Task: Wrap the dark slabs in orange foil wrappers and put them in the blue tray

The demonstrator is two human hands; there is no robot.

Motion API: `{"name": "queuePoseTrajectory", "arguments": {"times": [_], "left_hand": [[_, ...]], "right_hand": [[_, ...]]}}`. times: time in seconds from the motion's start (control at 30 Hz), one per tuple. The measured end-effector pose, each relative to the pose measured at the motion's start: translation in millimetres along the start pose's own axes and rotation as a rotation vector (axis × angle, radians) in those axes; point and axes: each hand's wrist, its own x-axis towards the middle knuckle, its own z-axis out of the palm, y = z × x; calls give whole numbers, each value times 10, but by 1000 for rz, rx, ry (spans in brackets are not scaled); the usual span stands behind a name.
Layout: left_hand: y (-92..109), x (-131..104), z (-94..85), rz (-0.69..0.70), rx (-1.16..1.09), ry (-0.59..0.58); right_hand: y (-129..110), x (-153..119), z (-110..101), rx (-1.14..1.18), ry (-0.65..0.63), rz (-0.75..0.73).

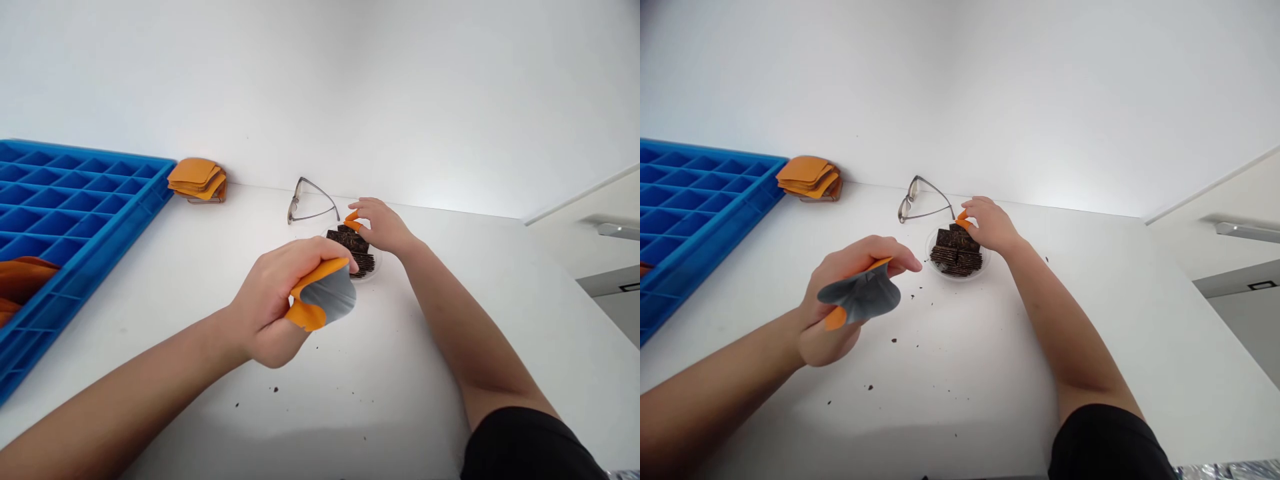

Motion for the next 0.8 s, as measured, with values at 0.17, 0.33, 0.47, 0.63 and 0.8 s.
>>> {"name": "queuePoseTrajectory", "arguments": {"times": [0.17,0.33,0.47,0.63,0.8], "left_hand": [[13,6,-1,-14,-43,-7],[0,10,-5,12,-45,-10],[1,5,-3,-9,-21,-15],[-15,-4,-8,1,-11,-19],[-21,-11,-1,34,-13,-9]], "right_hand": [[2,-19,-54,16,-1,-7],[-28,-37,-113,50,-7,6],[-54,-44,-150,90,-38,29],[-66,-71,-227,186,-126,94],[-42,-79,-224,230,-210,177]]}}
